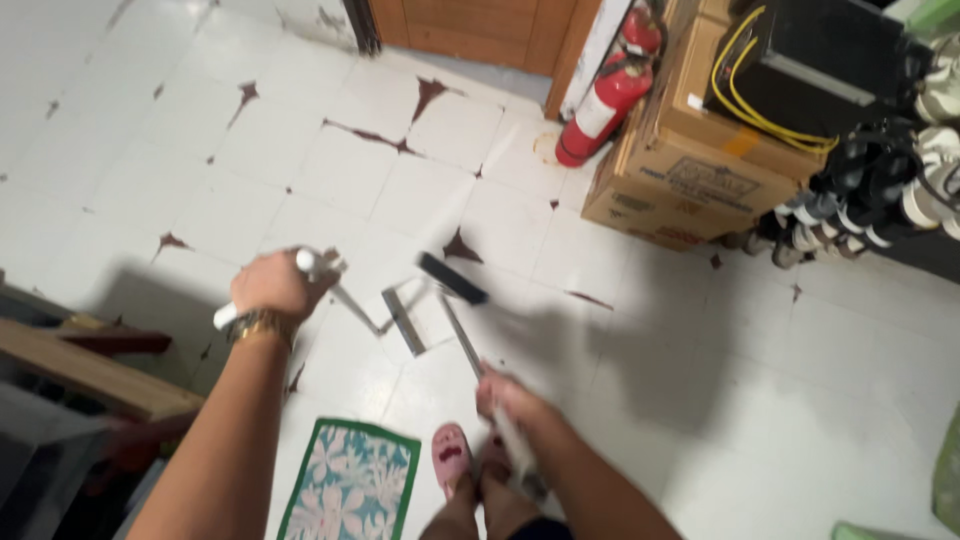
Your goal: The person uses a squeegee and a dustpan to sweep debris from a tiled floor, including cleaning under a small rug.
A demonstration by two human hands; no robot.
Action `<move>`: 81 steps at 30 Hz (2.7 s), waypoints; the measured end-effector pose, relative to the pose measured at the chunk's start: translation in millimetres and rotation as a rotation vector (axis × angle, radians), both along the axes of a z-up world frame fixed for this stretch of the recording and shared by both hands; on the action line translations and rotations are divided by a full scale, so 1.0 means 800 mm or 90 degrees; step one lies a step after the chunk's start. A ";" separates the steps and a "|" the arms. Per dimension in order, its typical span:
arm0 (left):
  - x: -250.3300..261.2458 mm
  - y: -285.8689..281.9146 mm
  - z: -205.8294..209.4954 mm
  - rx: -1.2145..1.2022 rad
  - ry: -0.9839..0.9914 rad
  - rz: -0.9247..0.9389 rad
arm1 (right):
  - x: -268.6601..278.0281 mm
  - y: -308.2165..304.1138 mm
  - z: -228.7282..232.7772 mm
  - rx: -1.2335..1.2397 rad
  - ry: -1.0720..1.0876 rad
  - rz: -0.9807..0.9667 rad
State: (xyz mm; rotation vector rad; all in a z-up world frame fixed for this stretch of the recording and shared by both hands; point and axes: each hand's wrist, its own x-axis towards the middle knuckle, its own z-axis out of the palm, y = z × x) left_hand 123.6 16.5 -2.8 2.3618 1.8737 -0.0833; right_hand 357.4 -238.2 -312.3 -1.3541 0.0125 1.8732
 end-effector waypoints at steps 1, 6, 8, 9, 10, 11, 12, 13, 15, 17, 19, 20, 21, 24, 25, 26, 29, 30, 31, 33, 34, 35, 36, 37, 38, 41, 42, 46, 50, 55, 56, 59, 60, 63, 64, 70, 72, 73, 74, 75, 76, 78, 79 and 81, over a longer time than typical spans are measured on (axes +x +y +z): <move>0.000 -0.003 -0.001 -0.020 0.007 0.017 | -0.001 -0.002 0.027 0.020 0.038 0.007; -0.002 -0.010 -0.003 -0.031 0.025 0.028 | 0.201 0.017 0.152 0.074 0.375 -0.037; -0.014 -0.013 -0.003 -0.038 0.036 0.020 | 0.274 0.017 0.163 -0.063 0.446 -0.051; -0.019 -0.015 -0.004 -0.044 0.042 0.015 | 0.309 0.011 0.162 -0.072 0.383 -0.023; -0.025 -0.016 -0.004 -0.030 0.039 0.012 | 0.347 0.008 0.161 -0.120 0.366 -0.037; -0.031 -0.020 -0.005 -0.017 0.036 0.009 | 0.371 0.004 0.152 -0.168 0.349 -0.051; -0.035 -0.024 -0.006 -0.005 0.033 0.007 | 0.383 -0.001 0.135 -0.147 0.279 -0.049; -0.036 -0.026 -0.007 -0.003 0.038 0.003 | 0.390 -0.003 0.117 -0.126 0.225 -0.053; -0.042 -0.031 -0.007 0.001 0.050 0.006 | 0.374 -0.002 0.072 -0.060 0.115 -0.063; -0.041 -0.036 -0.007 -0.013 0.062 0.021 | 0.335 -0.007 0.028 0.016 0.008 -0.082; -0.039 -0.033 -0.006 -0.003 0.054 0.026 | 0.264 0.003 -0.016 0.070 -0.077 -0.097; -0.039 -0.037 -0.007 0.004 0.045 0.019 | 0.210 -0.004 -0.037 0.069 -0.099 -0.105; -0.040 -0.040 -0.007 0.012 0.036 0.011 | 0.151 -0.008 -0.055 0.058 -0.114 -0.111; -0.032 -0.045 -0.005 0.012 0.031 0.014 | 0.006 -0.001 -0.077 -0.017 -0.112 -0.108; -0.026 -0.043 -0.005 0.009 0.026 0.011 | -0.019 0.007 -0.077 -0.036 -0.103 -0.107; -0.023 -0.046 -0.004 0.002 0.023 0.012 | -0.031 0.006 -0.076 -0.044 -0.089 -0.096; -0.021 -0.049 -0.004 -0.026 0.028 0.016 | 0.021 -0.024 -0.072 0.112 -0.039 -0.022; -0.022 -0.047 -0.004 -0.035 0.032 0.017 | 0.051 -0.035 -0.066 0.108 0.064 -0.009; -0.026 -0.046 -0.004 -0.027 0.030 0.004 | 0.094 -0.048 -0.054 0.104 0.202 0.020; -0.039 -0.041 -0.001 -0.011 0.030 -0.018 | 0.183 -0.071 -0.012 0.180 0.430 0.149; -0.049 -0.036 0.002 -0.026 0.032 0.000 | 0.224 -0.076 0.012 0.236 0.503 0.239; -0.060 -0.032 0.005 -0.041 0.033 0.019 | 0.263 -0.080 0.039 0.253 0.448 0.258; -0.070 -0.029 0.007 -0.059 0.037 0.038 | 0.284 -0.089 0.064 0.209 0.410 0.218; -0.078 -0.024 0.009 -0.062 0.043 0.039 | 0.303 -0.098 0.089 0.166 0.371 0.177; -0.089 -0.019 0.014 -0.068 0.052 0.038 | 0.310 -0.108 0.108 0.067 0.287 0.089; -0.105 -0.010 0.021 -0.042 0.047 -0.023 | 0.322 -0.108 0.125 -0.052 0.100 -0.038; -0.107 -0.006 0.022 -0.026 0.039 -0.053 | 0.321 -0.100 0.115 -0.054 0.052 -0.061; -0.102 0.000 0.021 -0.087 0.086 -0.076 | 0.231 -0.076 0.026 0.001 -0.063 -0.114; -0.083 0.002 0.018 -0.088 0.075 -0.080 | 0.049 -0.051 -0.037 -0.046 -0.054 -0.105; -0.069 0.007 0.017 -0.073 0.049 -0.094 | -0.036 -0.034 -0.011 -0.111 0.120 -0.028; -0.068 0.008 0.017 -0.078 0.047 -0.089 | -0.011 -0.035 0.002 -0.106 0.176 -0.023; -0.077 0.012 0.016 -0.068 0.037 -0.085 | 0.099 -0.042 0.044 -0.093 0.302 -0.014; -0.084 0.014 0.016 -0.062 0.036 -0.081 | 0.138 -0.042 0.056 -0.098 0.312 -0.008; -0.101 0.018 0.019 -0.058 0.037 -0.036 | 0.251 -0.027 0.084 -0.124 0.262 0.022; -0.106 0.017 0.022 -0.060 0.022 0.001 | 0.285 -0.009 0.088 -0.127 0.232 0.031; -0.100 0.004 0.040 -0.077 -0.018 0.156 | 0.425 0.148 0.089 -0.047 0.283 0.175; -0.082 -0.007 0.037 -0.066 -0.044 0.186 | 0.439 0.187 0.082 -0.018 0.292 0.108; -0.074 -0.013 0.035 -0.050 -0.043 0.199 | 0.433 0.200 0.071 0.026 0.178 0.106; -0.063 -0.017 0.031 -0.032 -0.043 0.210 | 0.418 0.207 0.055 0.056 0.082 0.095; -0.052 -0.020 0.025 -0.015 -0.042 0.221 | 0.396 0.212 0.037 0.067 0.025 0.091; -0.043 -0.023 0.020 -0.007 -0.051 0.240 | 0.367 0.204 0.017 0.058 -0.018 0.086; -0.030 -0.025 0.012 0.009 -0.068 0.278 | 0.290 0.179 -0.018 -0.035 -0.044 0.071; -0.021 -0.025 0.008 -0.002 -0.057 0.301 | 0.252 0.167 -0.028 -0.099 -0.034 0.059; -0.007 -0.025 0.005 -0.019 -0.033 0.345 | 0.202 0.155 -0.031 -0.204 0.008 0.047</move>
